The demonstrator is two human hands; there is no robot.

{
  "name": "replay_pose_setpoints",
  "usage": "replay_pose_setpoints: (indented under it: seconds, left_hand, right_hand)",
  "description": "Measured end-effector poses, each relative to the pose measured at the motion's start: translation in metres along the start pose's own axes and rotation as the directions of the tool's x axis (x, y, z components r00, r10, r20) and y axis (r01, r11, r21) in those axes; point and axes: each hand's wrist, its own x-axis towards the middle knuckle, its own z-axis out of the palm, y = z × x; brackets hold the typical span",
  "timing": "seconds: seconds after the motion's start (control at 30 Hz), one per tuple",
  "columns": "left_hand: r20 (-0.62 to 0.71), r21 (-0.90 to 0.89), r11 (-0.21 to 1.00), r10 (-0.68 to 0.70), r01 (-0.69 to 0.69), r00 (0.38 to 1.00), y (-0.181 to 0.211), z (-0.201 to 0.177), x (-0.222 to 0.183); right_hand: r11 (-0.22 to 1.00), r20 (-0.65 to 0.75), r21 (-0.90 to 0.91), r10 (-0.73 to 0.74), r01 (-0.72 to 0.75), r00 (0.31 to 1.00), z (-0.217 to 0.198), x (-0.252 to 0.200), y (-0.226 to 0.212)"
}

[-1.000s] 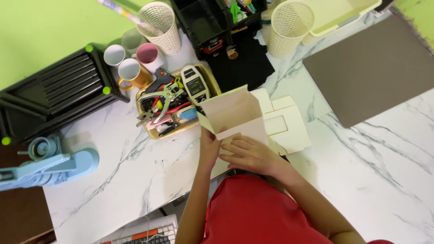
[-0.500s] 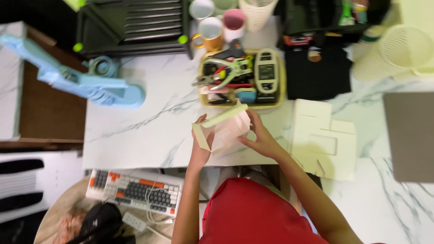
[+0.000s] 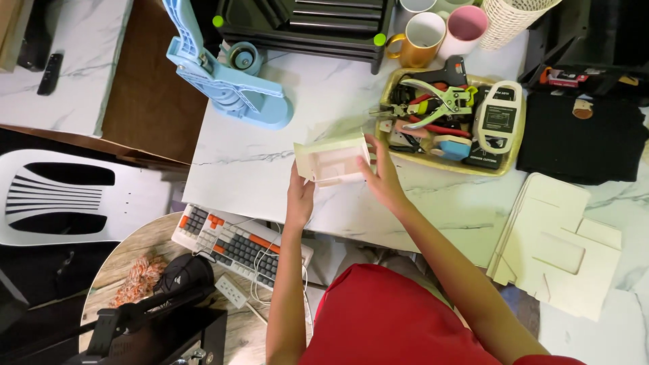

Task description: Folding and assembling white paper packaging boxes on a workstation.

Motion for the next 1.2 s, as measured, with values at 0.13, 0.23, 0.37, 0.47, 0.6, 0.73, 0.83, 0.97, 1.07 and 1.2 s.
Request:
replay_pose_setpoints:
  seconds: [0.13, 0.23, 0.37, 0.47, 0.6, 0.73, 0.83, 0.97, 1.07, 1.2]
  left_hand:
    - [-0.280, 0.298, 0.939, 0.258, -0.171, 0.925, 0.034, 0.020, -0.026]
    - [-0.227, 0.549, 0.819, 0.339, -0.168, 0.913, 0.014, 0.026, -0.034]
    - [0.107, 0.704, 0.614, 0.404, -0.356, 0.909, 0.074, 0.039, -0.009]
    - [0.112, 0.807, 0.514, 0.353, -0.292, 0.929, 0.079, 0.033, 0.021]
    - [0.106, 0.767, 0.620, 0.129, -0.164, 0.986, 0.073, 0.021, 0.029]
    - [0.118, 0.741, 0.648, 0.129, -0.174, 0.985, 0.061, 0.020, 0.030]
    - [0.136, 0.654, 0.734, 0.120, -0.181, 0.983, 0.057, 0.020, 0.031]
    - [0.152, 0.483, 0.830, 0.234, -0.279, 0.960, 0.050, 0.023, 0.037]
    - [0.099, 0.399, 0.889, 0.203, -0.226, 0.974, 0.042, 0.026, 0.039]
    - [0.067, 0.518, 0.828, 0.208, -0.213, 0.976, 0.031, 0.025, 0.047]
  right_hand:
    - [0.994, -0.149, -0.082, 0.052, -0.065, 0.987, 0.002, -0.001, -0.006]
    - [0.982, -0.215, -0.159, -0.132, 0.099, 0.968, 0.000, 0.003, -0.005]
    - [0.979, -0.281, -0.189, 0.025, -0.080, 0.959, 0.003, -0.005, -0.020]
    - [0.958, -0.308, -0.250, 0.058, -0.139, 0.950, -0.001, 0.004, -0.032]
    - [0.734, -0.108, -0.651, -0.343, 0.194, 0.933, 0.003, 0.007, -0.027]
    - [0.618, -0.007, -0.756, -0.335, 0.215, 0.942, 0.010, 0.009, -0.040]
    - [0.526, -0.004, -0.844, -0.204, 0.106, 0.979, 0.008, 0.007, -0.012]
    - [0.923, 0.013, -0.378, 0.088, -0.076, 0.996, 0.007, 0.009, -0.005]
    - [0.969, 0.038, -0.154, 0.201, -0.193, 0.979, 0.007, 0.009, -0.005]
    - [0.982, 0.042, -0.181, 0.057, -0.049, 0.997, 0.007, 0.008, 0.009]
